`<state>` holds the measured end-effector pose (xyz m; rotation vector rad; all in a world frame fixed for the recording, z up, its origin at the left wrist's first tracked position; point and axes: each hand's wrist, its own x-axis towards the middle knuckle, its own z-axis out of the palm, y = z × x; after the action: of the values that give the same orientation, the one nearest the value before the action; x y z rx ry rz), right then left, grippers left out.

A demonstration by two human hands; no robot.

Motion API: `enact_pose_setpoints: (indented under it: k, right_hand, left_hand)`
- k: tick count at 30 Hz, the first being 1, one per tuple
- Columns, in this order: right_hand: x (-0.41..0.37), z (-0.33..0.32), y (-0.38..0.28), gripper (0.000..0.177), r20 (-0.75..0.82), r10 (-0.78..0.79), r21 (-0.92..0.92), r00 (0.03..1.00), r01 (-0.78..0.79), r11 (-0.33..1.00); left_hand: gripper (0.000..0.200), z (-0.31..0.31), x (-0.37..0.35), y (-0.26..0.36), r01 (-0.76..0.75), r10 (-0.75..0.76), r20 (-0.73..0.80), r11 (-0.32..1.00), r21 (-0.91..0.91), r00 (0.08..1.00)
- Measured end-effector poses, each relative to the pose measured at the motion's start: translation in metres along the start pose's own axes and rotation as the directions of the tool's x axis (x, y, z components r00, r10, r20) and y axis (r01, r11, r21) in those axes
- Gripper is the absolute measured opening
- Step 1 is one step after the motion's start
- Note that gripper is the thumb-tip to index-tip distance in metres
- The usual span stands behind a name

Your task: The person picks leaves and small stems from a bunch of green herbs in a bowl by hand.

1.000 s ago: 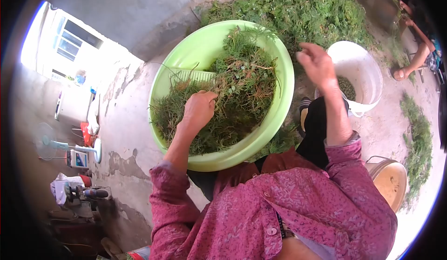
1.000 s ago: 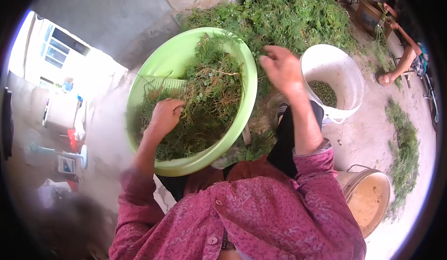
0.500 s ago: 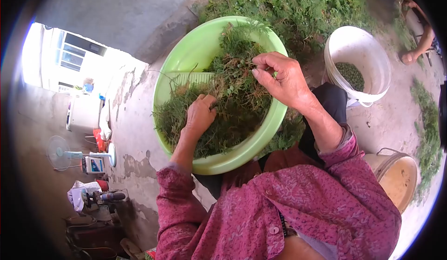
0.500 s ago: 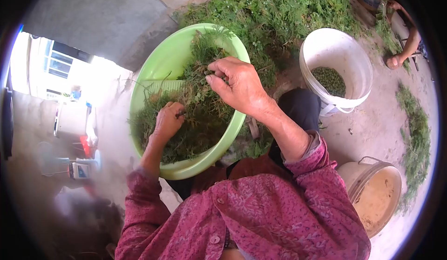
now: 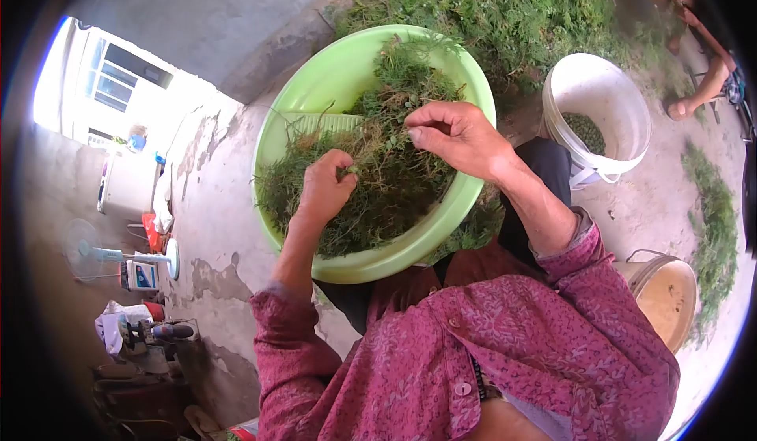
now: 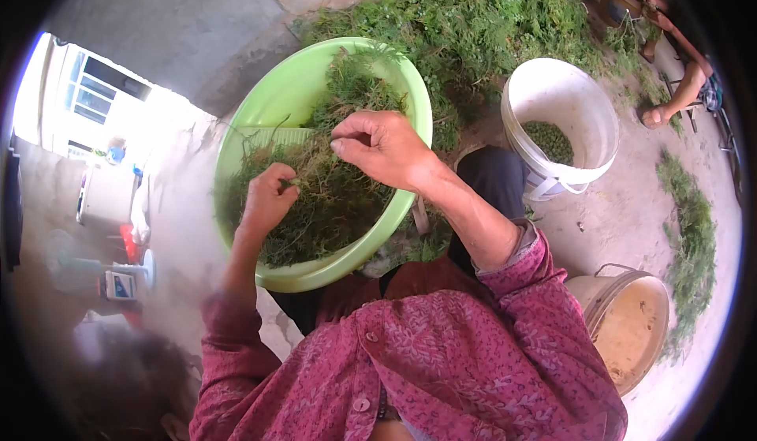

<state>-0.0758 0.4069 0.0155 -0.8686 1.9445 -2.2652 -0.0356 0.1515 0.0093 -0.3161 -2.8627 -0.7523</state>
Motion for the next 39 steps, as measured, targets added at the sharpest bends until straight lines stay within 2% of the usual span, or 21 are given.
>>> enact_pose_setpoints:
  k: [1, 2, 3, 5, 11, 12, 14, 15, 17, 19, 22, 25, 28, 30, 32, 34, 35, 36, 37, 38, 39]
  right_hand:
    - [0.002, 0.004, -0.004, 0.018, 0.005, -0.004, -0.003, 1.0, 0.004, 1.0]
    - [0.004, 0.008, -0.01, 0.02, 0.107, 0.113, 0.035, 0.988, -0.117, 0.993]
    - [0.006, 0.013, -0.015, 0.023, 0.211, 0.222, 0.059, 0.952, -0.239, 0.969]
    - [0.011, 0.028, -0.008, 0.025, 0.227, 0.21, 0.088, 0.951, -0.235, 0.968]
    - [0.018, 0.054, -0.017, 0.019, 0.298, 0.154, -0.267, 0.942, -0.073, 0.961]
    - [0.019, 0.055, -0.016, 0.017, 0.357, 0.241, -0.054, 0.903, -0.238, 0.97]
    - [0.019, 0.053, -0.02, 0.017, 0.313, 0.275, 0.016, 0.909, -0.295, 0.955]
    - [0.019, 0.052, -0.022, 0.018, 0.274, 0.306, 0.093, 0.912, -0.341, 0.935]
    - [0.019, 0.05, -0.017, 0.018, 0.238, 0.298, 0.099, 0.925, -0.328, 0.94]
    - [0.017, 0.053, -0.014, 0.016, 0.161, 0.204, 0.146, 0.966, -0.227, 0.963]
    - [0.013, 0.055, -0.016, 0.014, 0.143, 0.159, 0.157, 0.977, -0.181, 0.971]
    - [0.012, 0.052, -0.021, 0.012, 0.12, 0.129, 0.122, 0.984, -0.143, 0.982]
    - [0.014, 0.043, -0.019, 0.013, -0.017, -0.024, -0.001, 1.0, 0.024, 1.0]
    - [0.019, 0.029, -0.026, 0.016, -0.064, 0.121, 0.297, 0.991, -0.097, 0.95]
    - [0.021, 0.01, -0.033, 0.016, -0.064, 0.206, 0.447, 0.977, -0.157, 0.881]
    - [0.02, -0.015, -0.033, 0.015, -0.049, 0.27, 0.622, 0.962, -0.182, 0.761]
    - [0.018, -0.03, -0.031, 0.014, -0.05, 0.249, 0.663, 0.967, -0.154, 0.733]
    - [0.016, -0.046, -0.025, 0.015, -0.065, 0.215, 0.68, 0.975, -0.114, 0.724]
    - [0.011, -0.056, -0.028, 0.017, -0.137, 0.232, 0.672, 0.963, -0.082, 0.736]
    - [0.008, -0.066, -0.027, 0.017, -0.195, 0.273, 0.687, 0.942, -0.067, 0.723]
    - [0.006, -0.074, -0.026, 0.018, -0.251, 0.314, 0.702, 0.916, -0.051, 0.711]
  left_hand:
    - [0.019, -0.006, -0.004, 0.005, 0.12, -0.119, 0.011, 0.982, -0.143, 0.993]
    - [0.021, -0.012, -0.007, 0.011, 0.235, -0.234, 0.04, 0.93, -0.282, 0.972]
    - [0.021, -0.016, -0.01, 0.019, 0.235, -0.235, 0.034, 0.93, -0.284, 0.971]
    - [0.017, -0.02, -0.015, 0.037, 0.119, -0.134, -0.008, 0.905, -0.409, 0.991]
    - [0.022, -0.023, -0.018, 0.066, -0.162, 0.126, -0.132, 0.934, -0.319, 0.983]
    - [0.022, -0.022, -0.018, 0.067, -0.166, 0.13, -0.131, 0.931, -0.324, 0.983]
    - [0.035, -0.02, -0.018, 0.071, -0.067, -0.043, -0.187, 0.835, -0.546, 0.981]
    - [0.035, -0.023, -0.018, 0.077, -0.067, -0.042, -0.182, 0.831, -0.552, 0.982]
    - [0.052, -0.032, -0.018, 0.09, 0.139, -0.225, 0.004, 0.585, -0.799, 0.974]
    - [0.058, -0.03, -0.016, 0.089, 0.169, -0.211, 0.057, 0.567, -0.806, 0.976]
    - [0.039, -0.029, -0.011, 0.087, 0.284, -0.173, 0.228, 0.484, -0.828, 0.958]
    - [0.025, -0.027, -0.014, 0.088, 0.321, -0.264, 0.196, 0.605, -0.728, 0.944]
    - [0.017, -0.033, -0.02, 0.079, 0.353, -0.294, 0.217, 0.57, -0.742, 0.931]
    - [0.016, -0.035, -0.022, 0.07, 0.348, -0.295, 0.219, 0.517, -0.782, 0.93]
    - [0.015, -0.039, -0.025, 0.058, 0.338, -0.297, 0.216, 0.462, -0.82, 0.93]
    - [0.018, -0.042, -0.028, 0.042, 0.459, -0.42, 0.215, 0.655, -0.601, 0.882]
    - [0.018, -0.039, -0.032, 0.029, 0.458, -0.422, 0.21, 0.659, -0.596, 0.882]
    - [0.022, -0.033, -0.036, 0.014, 0.314, -0.319, -0.011, 0.939, -0.142, 0.948]
    - [0.025, -0.034, -0.037, 0.018, 0.152, -0.105, -0.139, 0.91, 0.385, 0.985]
    - [0.033, -0.03, -0.038, 0.027, 0.187, -0.116, -0.166, 0.829, 0.528, 0.979]
    - [0.033, -0.024, -0.035, 0.031, 0.184, -0.113, -0.165, 0.826, 0.532, 0.98]
